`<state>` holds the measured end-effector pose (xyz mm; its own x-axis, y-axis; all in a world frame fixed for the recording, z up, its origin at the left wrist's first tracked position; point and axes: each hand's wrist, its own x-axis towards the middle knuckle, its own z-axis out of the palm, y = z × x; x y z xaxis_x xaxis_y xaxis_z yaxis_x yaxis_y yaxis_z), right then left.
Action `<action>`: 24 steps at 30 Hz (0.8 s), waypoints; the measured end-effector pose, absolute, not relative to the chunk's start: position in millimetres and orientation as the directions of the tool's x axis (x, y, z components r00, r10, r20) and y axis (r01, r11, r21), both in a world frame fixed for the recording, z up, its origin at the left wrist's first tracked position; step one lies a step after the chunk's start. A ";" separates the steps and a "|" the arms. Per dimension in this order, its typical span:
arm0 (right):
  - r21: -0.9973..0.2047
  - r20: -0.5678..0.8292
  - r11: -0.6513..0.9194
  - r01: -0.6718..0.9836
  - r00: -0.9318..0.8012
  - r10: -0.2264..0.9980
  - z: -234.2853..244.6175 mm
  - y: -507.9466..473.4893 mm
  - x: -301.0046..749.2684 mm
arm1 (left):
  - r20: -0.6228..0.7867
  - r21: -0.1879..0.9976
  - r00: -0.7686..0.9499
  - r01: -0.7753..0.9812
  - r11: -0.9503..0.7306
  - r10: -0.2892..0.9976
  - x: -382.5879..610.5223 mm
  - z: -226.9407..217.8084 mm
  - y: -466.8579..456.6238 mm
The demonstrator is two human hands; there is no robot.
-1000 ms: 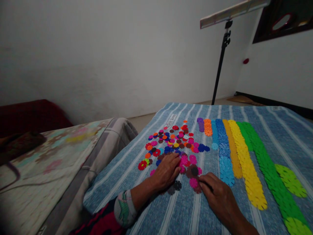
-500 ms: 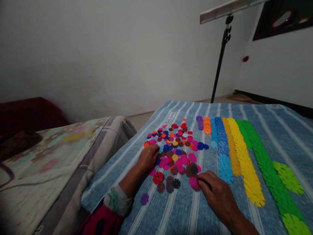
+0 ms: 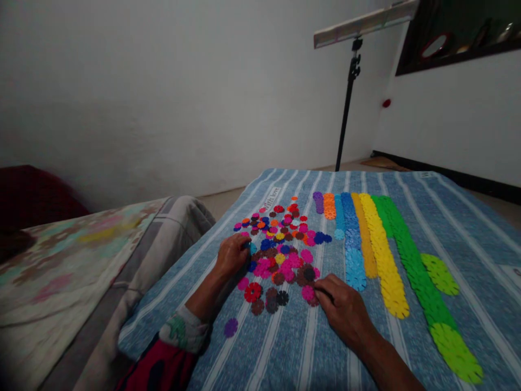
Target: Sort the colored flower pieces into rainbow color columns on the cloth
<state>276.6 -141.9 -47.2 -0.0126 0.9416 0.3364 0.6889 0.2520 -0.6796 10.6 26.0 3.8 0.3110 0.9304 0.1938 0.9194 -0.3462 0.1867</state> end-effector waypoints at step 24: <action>-0.740 0.578 0.034 0.672 0.610 0.542 -14.3 -170.3 338.3 | 0.159 0.873 0.691 0.236 -0.428 0.705 210.5 -21.3 -35.2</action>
<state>338.3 -170.3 -14.3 0.6100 0.5421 0.5779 0.6715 0.0335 -0.7402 210.5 -35.2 -21.3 0.6907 0.7054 0.1594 0.2355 -0.4278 0.8726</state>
